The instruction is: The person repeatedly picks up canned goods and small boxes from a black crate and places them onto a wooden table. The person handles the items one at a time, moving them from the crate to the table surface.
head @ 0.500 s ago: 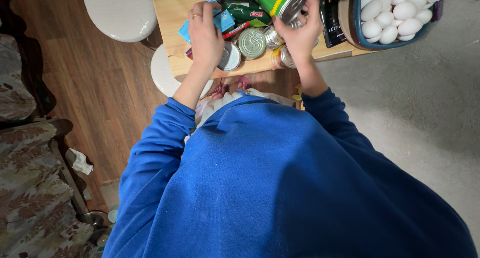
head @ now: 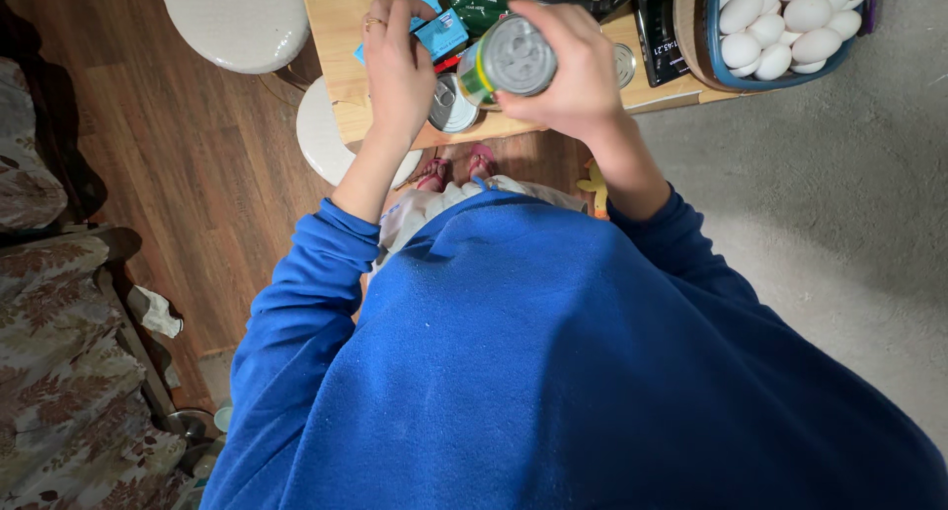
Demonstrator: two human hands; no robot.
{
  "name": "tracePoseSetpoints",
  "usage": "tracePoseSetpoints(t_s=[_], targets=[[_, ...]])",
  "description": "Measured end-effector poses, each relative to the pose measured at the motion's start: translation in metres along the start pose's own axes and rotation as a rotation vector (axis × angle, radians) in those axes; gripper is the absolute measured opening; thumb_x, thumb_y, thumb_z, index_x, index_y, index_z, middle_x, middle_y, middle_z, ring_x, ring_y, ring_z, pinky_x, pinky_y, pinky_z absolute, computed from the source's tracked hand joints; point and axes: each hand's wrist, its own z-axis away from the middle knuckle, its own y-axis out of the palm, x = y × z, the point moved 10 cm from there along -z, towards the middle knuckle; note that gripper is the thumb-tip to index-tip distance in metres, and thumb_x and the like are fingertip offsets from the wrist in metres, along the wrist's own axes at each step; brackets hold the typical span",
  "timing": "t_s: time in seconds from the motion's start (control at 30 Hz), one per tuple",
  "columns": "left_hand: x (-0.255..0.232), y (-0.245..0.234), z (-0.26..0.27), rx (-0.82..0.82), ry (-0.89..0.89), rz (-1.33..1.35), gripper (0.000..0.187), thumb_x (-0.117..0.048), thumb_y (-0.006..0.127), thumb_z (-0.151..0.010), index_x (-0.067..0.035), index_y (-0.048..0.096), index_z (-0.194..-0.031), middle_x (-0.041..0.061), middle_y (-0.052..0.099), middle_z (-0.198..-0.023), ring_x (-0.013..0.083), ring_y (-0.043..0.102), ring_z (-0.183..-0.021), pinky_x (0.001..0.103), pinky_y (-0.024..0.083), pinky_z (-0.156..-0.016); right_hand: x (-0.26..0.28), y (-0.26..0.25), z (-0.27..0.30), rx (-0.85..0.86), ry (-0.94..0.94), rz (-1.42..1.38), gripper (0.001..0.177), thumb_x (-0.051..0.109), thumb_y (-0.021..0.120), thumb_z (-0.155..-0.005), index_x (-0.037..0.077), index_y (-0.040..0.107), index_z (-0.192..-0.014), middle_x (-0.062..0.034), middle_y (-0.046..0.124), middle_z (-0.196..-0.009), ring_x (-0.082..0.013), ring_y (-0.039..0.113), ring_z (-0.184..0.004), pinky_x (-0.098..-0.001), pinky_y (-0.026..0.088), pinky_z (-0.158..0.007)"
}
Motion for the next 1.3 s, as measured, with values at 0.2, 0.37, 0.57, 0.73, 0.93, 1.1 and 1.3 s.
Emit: tracePoseSetpoints(t_s=[0.2, 0.37, 0.57, 0.73, 0.93, 1.1, 1.3], targets=[[-0.006, -0.001, -0.001, -0.010, 0.003, -0.009, 0.041, 0.018, 0.054, -0.077, -0.005, 0.063, -0.110, 0.012, 0.057, -0.115, 0.0358, 0.055, -0.112, 0.046, 0.046, -0.095, 0.006, 0.031, -0.007, 0.118, -0.004, 0.004, 0.081, 0.026, 0.097, -0.074, 0.005, 0.060, -0.142, -0.0148, 0.066, -0.126, -0.0344, 0.062, -0.117, -0.0438, 0.052, -0.103], [-0.010, -0.001, -0.004, 0.001, 0.004, -0.005, 0.038, 0.016, 0.057, -0.080, -0.005, 0.063, -0.111, 0.013, 0.059, -0.116, 0.0363, 0.056, -0.111, 0.046, 0.046, -0.095, -0.023, 0.039, 0.003, 0.201, 0.102, -0.158, 0.085, 0.027, 0.091, -0.082, 0.006, 0.049, -0.152, -0.0167, 0.059, -0.138, -0.0363, 0.055, -0.128, -0.0448, 0.046, -0.108], [-0.016, 0.011, -0.014, 0.042, -0.004, 0.106, 0.028, 0.007, 0.061, -0.094, -0.005, 0.064, -0.119, 0.013, 0.064, -0.117, 0.0352, 0.060, -0.111, 0.045, 0.047, -0.097, -0.096, 0.037, 0.006, 0.101, 0.186, 0.138, 0.048, 0.022, 0.071, -0.112, 0.012, 0.049, -0.153, -0.0159, 0.058, -0.146, -0.0351, 0.049, -0.136, -0.0476, 0.041, -0.114], [-0.020, 0.017, -0.025, 0.029, -0.021, 0.114, 0.029, 0.003, 0.062, -0.096, -0.008, 0.065, -0.123, 0.012, 0.066, -0.117, 0.0337, 0.063, -0.111, 0.043, 0.049, -0.097, -0.174, 0.089, -0.009, 0.353, 0.491, 0.281, 0.055, 0.042, 0.058, -0.109, 0.010, 0.047, -0.152, -0.0236, 0.059, -0.135, -0.0430, 0.050, -0.128, -0.0555, 0.036, -0.110], [-0.019, 0.013, -0.034, 0.020, -0.031, 0.129, 0.032, 0.003, 0.063, -0.096, -0.007, 0.062, -0.126, 0.013, 0.064, -0.117, 0.0321, 0.063, -0.113, 0.043, 0.050, -0.098, -0.227, 0.155, -0.028, 0.656, 0.690, 0.184, 0.069, 0.061, 0.040, -0.111, 0.003, 0.045, -0.149, -0.0302, 0.059, -0.138, -0.0463, 0.057, -0.129, -0.0517, 0.041, -0.112], [-0.016, 0.009, -0.041, -0.001, -0.030, 0.159, 0.034, 0.006, 0.063, -0.094, -0.006, 0.060, -0.126, 0.013, 0.063, -0.117, 0.0296, 0.064, -0.116, 0.041, 0.051, -0.100, -0.235, 0.166, -0.044, 0.471, 0.570, 0.134, 0.066, 0.060, 0.046, -0.103, 0.010, 0.050, -0.146, -0.0268, 0.055, -0.143, -0.0438, 0.051, -0.134, -0.0463, 0.041, -0.111], [-0.014, 0.006, -0.048, -0.008, -0.016, 0.132, 0.034, 0.006, 0.065, -0.094, -0.007, 0.061, -0.126, 0.012, 0.063, -0.118, 0.0295, 0.063, -0.115, 0.041, 0.051, -0.100, -0.253, 0.183, -0.049, 0.294, 0.435, 0.139, 0.070, 0.060, 0.058, -0.100, 0.007, 0.049, -0.144, -0.0294, 0.051, -0.142, -0.0463, 0.047, -0.133, -0.0489, 0.038, -0.109]])
